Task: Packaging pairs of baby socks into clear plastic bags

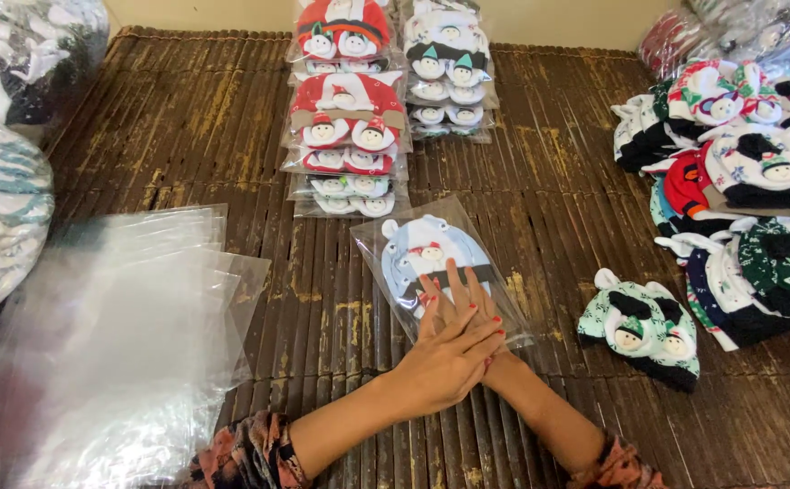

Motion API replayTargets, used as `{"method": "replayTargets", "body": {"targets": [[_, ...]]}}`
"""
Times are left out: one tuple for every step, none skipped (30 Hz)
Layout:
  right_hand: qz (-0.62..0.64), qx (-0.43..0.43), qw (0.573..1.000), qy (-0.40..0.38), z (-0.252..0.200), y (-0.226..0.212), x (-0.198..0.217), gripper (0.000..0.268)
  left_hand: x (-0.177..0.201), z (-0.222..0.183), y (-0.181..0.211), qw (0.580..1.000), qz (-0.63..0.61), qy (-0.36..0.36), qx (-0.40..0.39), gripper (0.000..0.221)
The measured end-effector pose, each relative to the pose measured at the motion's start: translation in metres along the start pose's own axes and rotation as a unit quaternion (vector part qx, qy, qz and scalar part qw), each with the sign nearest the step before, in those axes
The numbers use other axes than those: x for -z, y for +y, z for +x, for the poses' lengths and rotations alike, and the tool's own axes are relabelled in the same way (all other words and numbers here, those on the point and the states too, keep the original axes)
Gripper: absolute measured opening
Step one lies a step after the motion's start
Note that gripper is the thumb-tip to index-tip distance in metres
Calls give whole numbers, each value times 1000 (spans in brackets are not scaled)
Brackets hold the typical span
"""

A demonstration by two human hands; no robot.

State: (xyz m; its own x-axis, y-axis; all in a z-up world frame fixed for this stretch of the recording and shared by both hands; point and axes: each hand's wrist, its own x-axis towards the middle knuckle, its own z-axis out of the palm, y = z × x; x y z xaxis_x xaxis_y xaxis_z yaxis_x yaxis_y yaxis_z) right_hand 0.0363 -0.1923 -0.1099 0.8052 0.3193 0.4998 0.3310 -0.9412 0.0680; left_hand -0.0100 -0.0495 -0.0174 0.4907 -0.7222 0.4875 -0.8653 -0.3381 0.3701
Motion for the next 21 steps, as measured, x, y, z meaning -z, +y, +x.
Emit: {"method": "replayTargets", "body": {"targets": [[0, 1, 1000, 1, 4, -1, 0, 61, 1, 0, 0, 1000, 1, 1, 0, 39], [-3, -6, 1000, 9, 7, -2, 0, 58, 2, 0, 1, 1000, 2, 5, 1, 40], [-7, -14, 1000, 17, 11, -3, 1, 56, 3, 0, 2, 1000, 4, 9, 0, 41], [-7, -14, 1000, 18, 11, -3, -2, 56, 5, 0, 3, 1000, 5, 9, 0, 41], [-2, -22, 999, 36, 11, -4, -4, 55, 7, 0, 3, 1000, 2, 5, 1, 41], [3, -30, 998, 55, 10, -4, -7, 55, 10, 0, 4, 1000, -2, 1, 3, 41], [3, -30, 998, 56, 8, -5, 5, 55, 9, 0, 4, 1000, -1, 2, 2, 41], [40, -2, 996, 79, 6, -6, 17, 60, 8, 0, 3, 1000, -3, -8, 2, 42], [76, 28, 991, 102, 4, -6, 29, 67, 8, 0, 1, 1000, -6, -17, 2, 43], [77, 29, 991, 103, -5, -1, 51, 67, 10, 1, -1, 1000, -5, -16, 3, 43], [119, 42, 992, -11, -15, 5, 73, 63, 10, 2, -3, 999, -20, -47, 11, 47], [158, 55, 978, -124, -25, 12, 94, 60, 11, 3, -5, 996, -37, -77, 19, 51], [158, 57, 978, -126, -28, 21, 116, 60, 28, 10, -3, 996, -37, -75, 21, 51], [212, 74, 930, -292, -31, 30, 137, 55, 45, 18, -1, 996, -34, -73, 37, 54], [261, 86, 850, -448, -36, 39, 159, 52, 62, 25, 1, 995, -34, -74, 52, 57], [262, 84, 849, -450, -29, 52, 173, 52, 69, 26, -4, 995, -36, -76, 52, 57], [310, 14, 833, -458, -21, 64, 186, 43, 77, 27, -10, 989, -64, -24, 130, 40], [354, -56, 810, -463, -14, 77, 199, 40, 85, 29, -16, 974, -91, 27, 208, 27], [356, -55, 810, -463, -7, 88, 196, 40, 79, 18, -33, 973, -90, 26, 210, 27], [362, -184, 812, -419, -1, 99, 194, 36, 73, 6, -50, 954, -47, -33, 293, 26], [367, -309, 800, -359, 6, 110, 191, 32, 69, -5, -68, 924, -1, -89, 373, 32]]}}
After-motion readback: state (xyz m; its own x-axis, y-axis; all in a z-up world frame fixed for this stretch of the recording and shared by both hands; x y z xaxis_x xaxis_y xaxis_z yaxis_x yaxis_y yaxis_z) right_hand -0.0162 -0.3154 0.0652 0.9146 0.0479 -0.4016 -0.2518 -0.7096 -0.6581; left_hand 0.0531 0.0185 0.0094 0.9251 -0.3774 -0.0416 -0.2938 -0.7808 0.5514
